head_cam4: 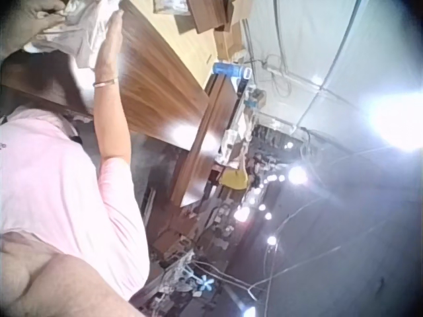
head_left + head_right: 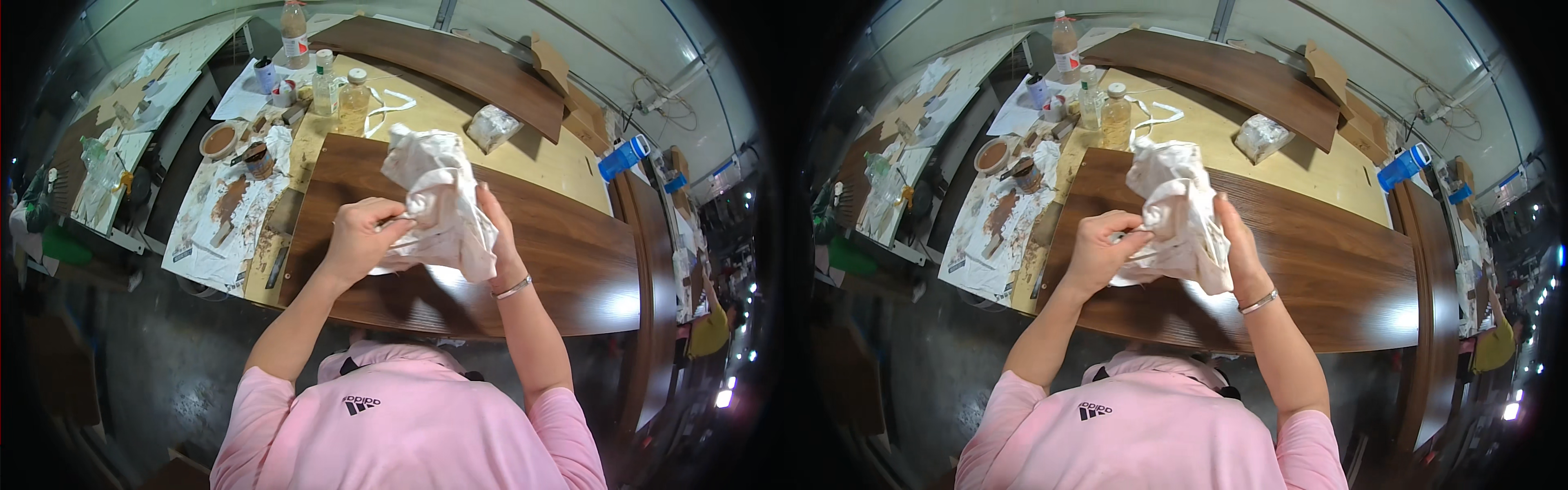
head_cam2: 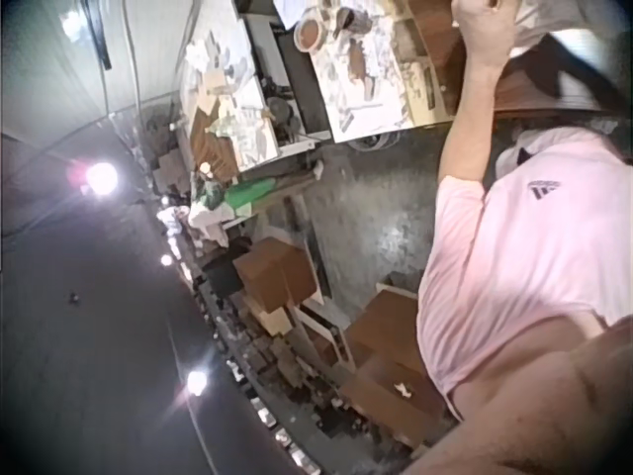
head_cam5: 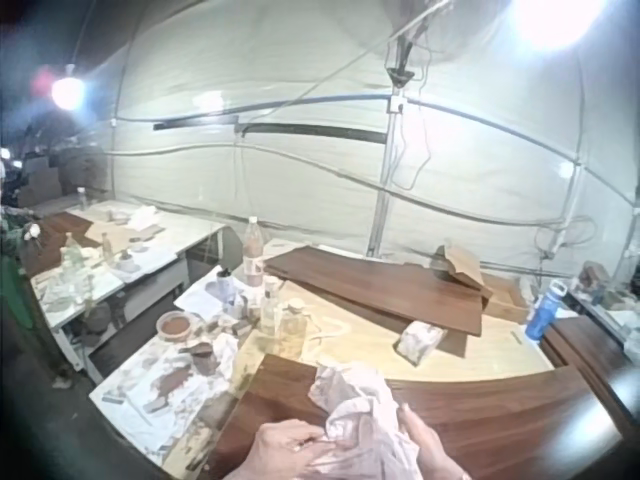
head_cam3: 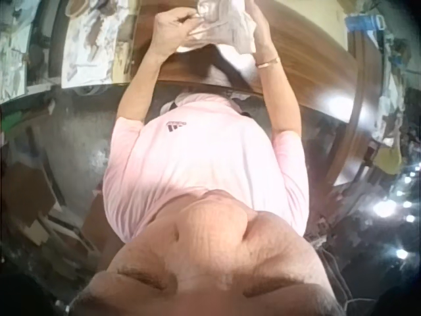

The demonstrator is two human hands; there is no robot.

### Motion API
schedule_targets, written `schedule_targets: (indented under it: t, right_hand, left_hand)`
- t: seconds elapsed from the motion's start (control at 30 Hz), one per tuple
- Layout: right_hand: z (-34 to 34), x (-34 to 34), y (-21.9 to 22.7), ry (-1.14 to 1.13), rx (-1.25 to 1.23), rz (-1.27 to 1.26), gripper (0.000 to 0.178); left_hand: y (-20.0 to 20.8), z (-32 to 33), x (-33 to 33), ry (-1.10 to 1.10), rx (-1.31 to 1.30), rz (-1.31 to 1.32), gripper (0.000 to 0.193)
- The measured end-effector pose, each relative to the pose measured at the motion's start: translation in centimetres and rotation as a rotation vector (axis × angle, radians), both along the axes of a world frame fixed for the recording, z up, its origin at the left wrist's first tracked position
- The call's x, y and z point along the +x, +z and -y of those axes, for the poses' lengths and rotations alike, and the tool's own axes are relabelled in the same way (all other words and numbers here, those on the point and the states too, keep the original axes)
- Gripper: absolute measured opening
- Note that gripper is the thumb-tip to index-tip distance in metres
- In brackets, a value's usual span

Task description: The person cleans wooden furniture panels. They use a cloth to wipe the surface, scrape away small imperfections with a tool, and apply a liquid from a bottle to the cloth for further wiping.

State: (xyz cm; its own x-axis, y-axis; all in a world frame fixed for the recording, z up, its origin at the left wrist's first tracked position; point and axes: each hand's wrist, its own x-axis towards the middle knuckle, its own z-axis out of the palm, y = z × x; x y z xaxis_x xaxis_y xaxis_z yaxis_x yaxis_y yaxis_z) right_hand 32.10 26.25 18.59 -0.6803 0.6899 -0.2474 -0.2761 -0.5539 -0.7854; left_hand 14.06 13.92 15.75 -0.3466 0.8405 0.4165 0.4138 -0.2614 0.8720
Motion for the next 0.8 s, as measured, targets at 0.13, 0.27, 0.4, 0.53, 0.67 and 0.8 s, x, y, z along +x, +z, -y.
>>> schedule_targets:
  t: [0.13, 0.27, 0.4, 0.53, 0.67, 0.8]
  right_hand:
    - [-3.2, 1.9, -0.8, -0.155, 0.047, -0.104, 0.05]
    - [-5.2, 3.7, -1.2, -0.336, 0.028, 0.03, 0.045]
    - [-7.3, 4.6, -1.3, -0.427, 0.049, 0.156, 0.043]
    - [-8.7, 5.9, -1.5, -0.446, 0.177, 0.277, 0.038]
    - [-8.6, 6.2, -1.8, -0.631, 1.071, 1.105, 0.049]
    - [-4.9, 3.0, -0.2, -0.057, 1.457, 0.645, 0.054]
  left_hand:
    - [-0.5, 1.0, -0.9, 0.011, -0.019, 0.588, 0.01]
    - [-1.8, 2.9, -2.5, 0.097, -0.1, 0.668, 0.006]
    - [-2.4, 4.3, -1.7, 0.072, -0.078, 0.672, 0.006]
    - [-2.3, 4.9, -2.0, -0.028, 0.063, 0.654, 0.006]
    - [-0.9, 4.4, -1.5, -0.125, 0.179, 0.517, 0.007]
    - [-1.1, 4.4, -2.0, -0.156, 0.044, 0.757, 0.007]
